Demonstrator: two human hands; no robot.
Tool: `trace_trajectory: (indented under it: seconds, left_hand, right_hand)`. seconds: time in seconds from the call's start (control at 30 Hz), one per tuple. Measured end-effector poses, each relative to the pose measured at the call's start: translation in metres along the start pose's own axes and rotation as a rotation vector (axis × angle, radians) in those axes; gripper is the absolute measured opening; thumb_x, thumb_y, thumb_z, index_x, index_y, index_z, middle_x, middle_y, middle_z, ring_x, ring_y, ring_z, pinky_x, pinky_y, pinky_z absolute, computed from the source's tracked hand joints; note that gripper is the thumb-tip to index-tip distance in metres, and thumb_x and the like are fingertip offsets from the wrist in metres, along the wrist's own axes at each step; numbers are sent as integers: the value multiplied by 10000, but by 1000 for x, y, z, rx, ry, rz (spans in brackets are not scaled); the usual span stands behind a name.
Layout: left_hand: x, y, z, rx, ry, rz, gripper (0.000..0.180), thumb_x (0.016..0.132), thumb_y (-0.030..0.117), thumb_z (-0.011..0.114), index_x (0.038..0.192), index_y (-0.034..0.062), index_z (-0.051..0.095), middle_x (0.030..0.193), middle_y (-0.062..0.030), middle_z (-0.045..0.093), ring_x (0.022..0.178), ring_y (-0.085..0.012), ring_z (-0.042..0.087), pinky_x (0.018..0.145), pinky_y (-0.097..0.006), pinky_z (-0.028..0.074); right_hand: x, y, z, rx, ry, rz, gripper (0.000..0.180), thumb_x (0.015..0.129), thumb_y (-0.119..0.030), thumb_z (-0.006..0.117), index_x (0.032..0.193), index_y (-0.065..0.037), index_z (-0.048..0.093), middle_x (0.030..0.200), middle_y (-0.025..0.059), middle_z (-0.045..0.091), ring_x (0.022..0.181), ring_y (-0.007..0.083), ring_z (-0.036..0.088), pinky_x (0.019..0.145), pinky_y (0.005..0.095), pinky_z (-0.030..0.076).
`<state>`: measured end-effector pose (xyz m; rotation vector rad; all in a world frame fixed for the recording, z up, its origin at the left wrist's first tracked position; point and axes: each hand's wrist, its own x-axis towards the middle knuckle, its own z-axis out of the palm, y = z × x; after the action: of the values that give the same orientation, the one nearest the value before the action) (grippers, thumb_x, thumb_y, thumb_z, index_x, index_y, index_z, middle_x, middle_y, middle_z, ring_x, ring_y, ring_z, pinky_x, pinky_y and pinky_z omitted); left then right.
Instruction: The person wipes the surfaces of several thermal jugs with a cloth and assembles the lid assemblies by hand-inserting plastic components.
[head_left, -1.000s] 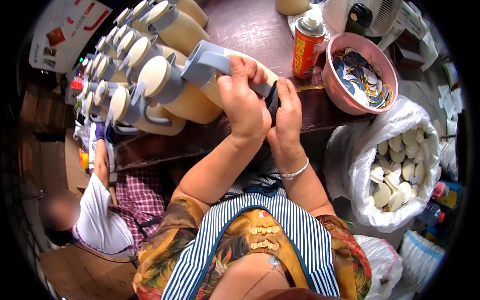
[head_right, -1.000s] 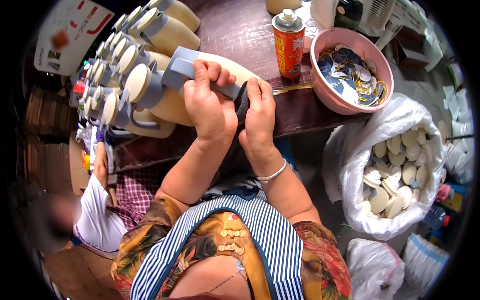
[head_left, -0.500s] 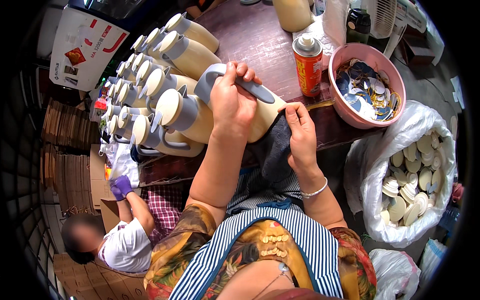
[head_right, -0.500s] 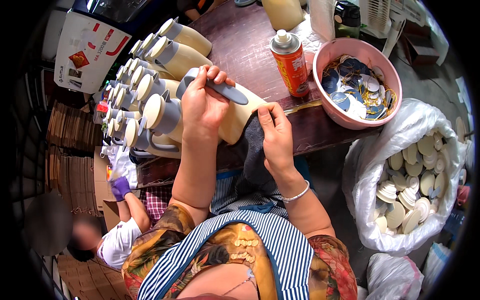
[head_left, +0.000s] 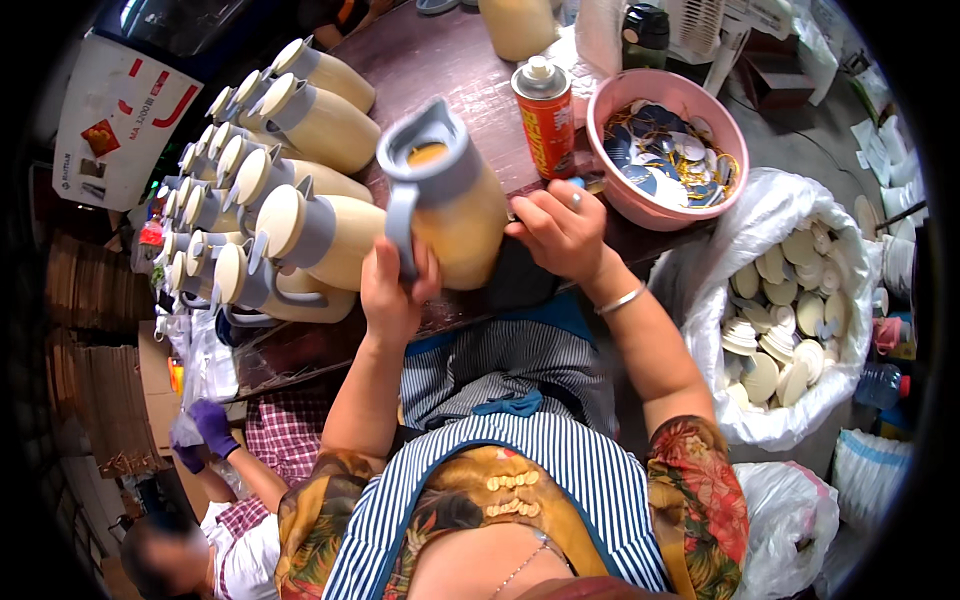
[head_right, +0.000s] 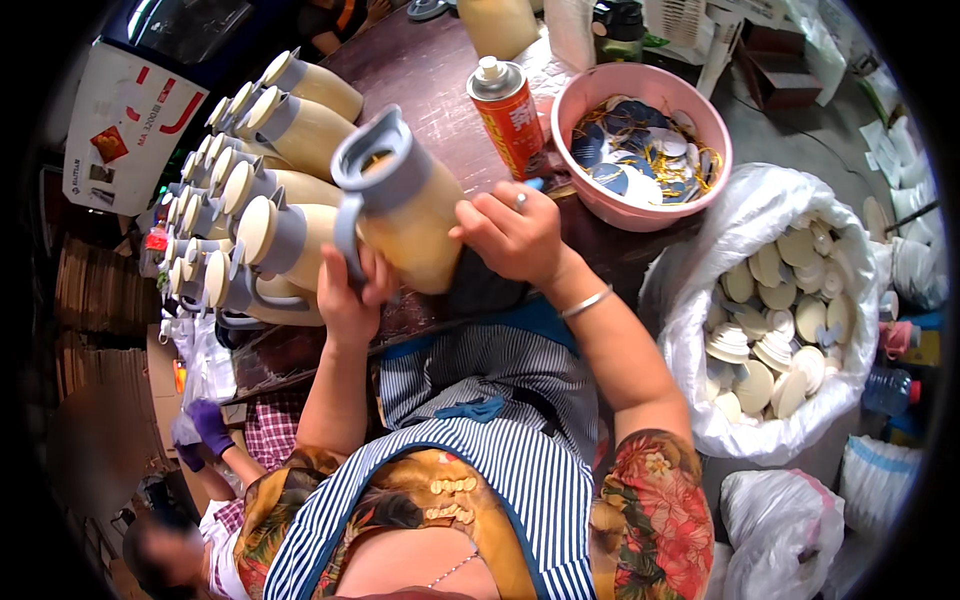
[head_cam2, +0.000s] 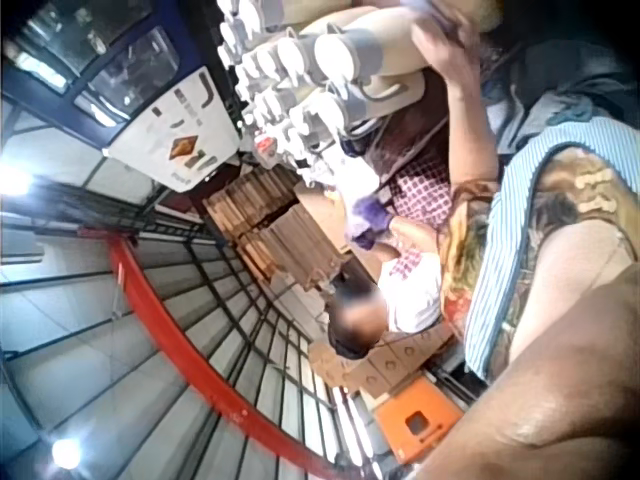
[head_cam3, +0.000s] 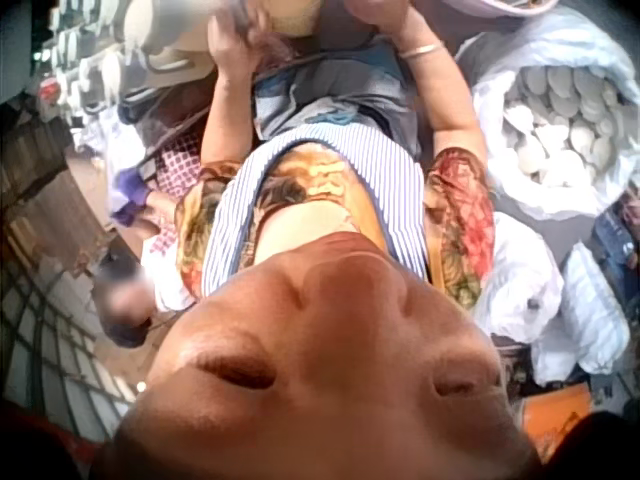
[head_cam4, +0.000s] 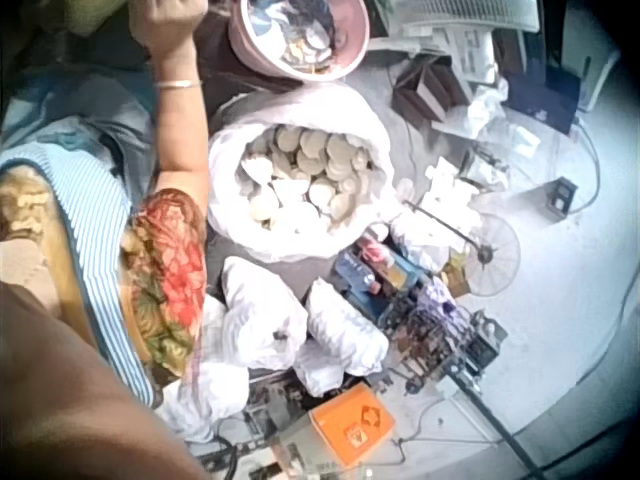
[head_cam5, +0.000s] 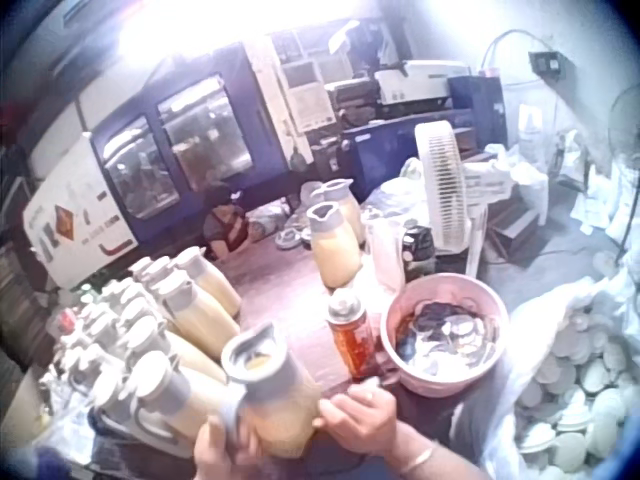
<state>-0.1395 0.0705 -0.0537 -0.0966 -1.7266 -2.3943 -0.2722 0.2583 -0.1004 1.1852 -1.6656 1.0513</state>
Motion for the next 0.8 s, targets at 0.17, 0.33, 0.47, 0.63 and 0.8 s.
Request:
trace_trajectory:
  seconds: [0.17, 0.33, 0.47, 0.63, 0.8]
  left_hand:
    - [-69, -26, -5, 81, 167, 142, 584, 987, 560, 438, 752, 26, 471, 558, -50, 432, 437, -107, 361, 427, -258, 278]
    - [-96, -34, -6, 15, 177, 177, 602, 995, 556, 421, 723, 21, 473, 517, -41, 406, 448, -124, 357, 437, -278, 268]
    - [-98, -28, -17, 2, 93, 141, 626, 984, 573, 431, 708, 13, 480, 524, -43, 404, 462, -123, 367, 446, -276, 261]
    - [-100, -33, -15, -52, 30, 92, 636, 976, 587, 434, 721, 10, 511, 559, -56, 452, 485, -119, 389, 453, -266, 262]
    - [-93, -32, -11, 73, 40, 52, 636, 974, 606, 414, 791, 11, 545, 626, -75, 536, 541, -131, 470, 503, -263, 349]
  right_hand:
    - [-59, 21, 11, -150, -708, -53, 279, 831, -302, 657, 1027, -133, 552, 888, 52, 539, 975, 246, 559, 971, 459, 420]
    - [-73, 35, -6, -611, -718, 229, 412, 817, -193, 625, 1222, -140, 572, 1301, 80, 569, 1201, 272, 524, 1017, 433, 425]
    - [26, -5, -59, -192, -493, 364, 274, 778, -172, 711, 1044, -125, 661, 946, 78, 660, 862, 267, 644, 768, 414, 516]
    - [25, 129, -104, -204, -1020, 564, 168, 737, -193, 748, 831, -78, 670, 841, 134, 637, 815, 339, 628, 690, 445, 498]
    - [16, 125, -98, -57, -858, 666, 264, 663, -102, 775, 751, -30, 536, 737, 86, 544, 710, 217, 533, 644, 347, 438]
